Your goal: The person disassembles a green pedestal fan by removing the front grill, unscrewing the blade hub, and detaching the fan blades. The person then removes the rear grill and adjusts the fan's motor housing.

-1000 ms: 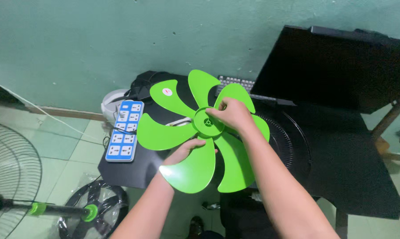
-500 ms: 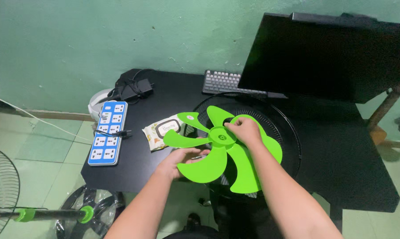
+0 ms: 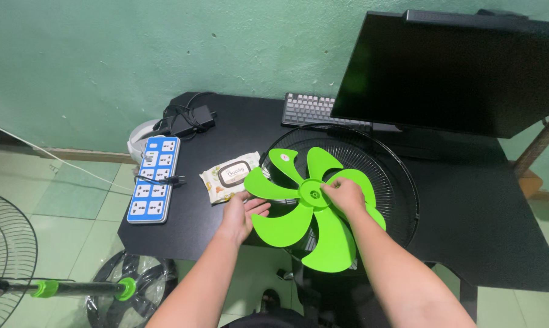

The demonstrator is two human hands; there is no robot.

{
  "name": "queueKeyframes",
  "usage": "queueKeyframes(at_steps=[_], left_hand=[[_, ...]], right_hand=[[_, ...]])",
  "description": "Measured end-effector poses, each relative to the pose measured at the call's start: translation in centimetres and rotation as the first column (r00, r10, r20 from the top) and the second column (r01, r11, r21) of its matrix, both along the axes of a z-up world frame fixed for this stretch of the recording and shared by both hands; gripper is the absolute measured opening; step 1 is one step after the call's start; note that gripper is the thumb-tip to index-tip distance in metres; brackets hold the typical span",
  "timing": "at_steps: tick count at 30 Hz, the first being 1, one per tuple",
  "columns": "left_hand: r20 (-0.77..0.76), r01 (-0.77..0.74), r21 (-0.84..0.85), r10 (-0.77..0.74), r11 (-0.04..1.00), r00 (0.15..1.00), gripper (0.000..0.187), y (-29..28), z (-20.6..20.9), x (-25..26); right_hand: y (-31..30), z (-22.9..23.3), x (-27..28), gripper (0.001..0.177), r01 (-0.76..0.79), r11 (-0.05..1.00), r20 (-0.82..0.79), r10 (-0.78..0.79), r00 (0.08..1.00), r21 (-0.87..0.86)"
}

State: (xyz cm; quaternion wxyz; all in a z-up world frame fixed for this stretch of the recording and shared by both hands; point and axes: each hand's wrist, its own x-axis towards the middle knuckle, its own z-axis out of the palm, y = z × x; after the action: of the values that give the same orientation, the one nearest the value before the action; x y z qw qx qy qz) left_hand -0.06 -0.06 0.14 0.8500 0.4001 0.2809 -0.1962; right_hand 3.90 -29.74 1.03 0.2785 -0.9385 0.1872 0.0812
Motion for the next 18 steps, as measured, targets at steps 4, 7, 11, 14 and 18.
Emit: queueKeyframes(at_steps=[4, 7, 11, 14, 18], left_hand=[[0.036, 0.011, 0.157, -0.017, 0.987, 0.999, 0.048, -0.2, 0.5, -0.4], [0.045, 0.035, 0.274, -0.049, 0.961, 0.998, 0.046, -0.2, 0.2, -0.9], [0.188, -0.033, 0.380, -0.043, 0.925, 0.981, 0.043, 0.2, -0.1, -1.3], [0.085, -0.054, 0.486, 0.014, 0.872, 0.996, 0.039, 0.8, 0.7, -1.5], [0.231, -0.255, 0.501, 0.156, 0.827, 0.960, 0.026, 2.2, 1.8, -0.9]], right_hand=[[0.3, -1.1, -0.1, 0.043, -0.002, 1.000, -0.044, 0.001, 0.999, -0.018], [0.4, -1.6, -0.1, 0.043, -0.014, 1.000, -0.044, 0.013, 0.999, -0.008], [1.2, -1.0, 0.1, 0.043, 0.012, 1.000, -0.120, -0.009, 0.993, 0.022], [2.0, -0.4, 0.5, 0.045, -0.004, 1.000, 0.012, 0.004, 1.000, -0.008], [5.0, 0.6, 2.1, 0.054, -0.070, 0.997, 0.399, 0.053, 0.916, 0.027]])
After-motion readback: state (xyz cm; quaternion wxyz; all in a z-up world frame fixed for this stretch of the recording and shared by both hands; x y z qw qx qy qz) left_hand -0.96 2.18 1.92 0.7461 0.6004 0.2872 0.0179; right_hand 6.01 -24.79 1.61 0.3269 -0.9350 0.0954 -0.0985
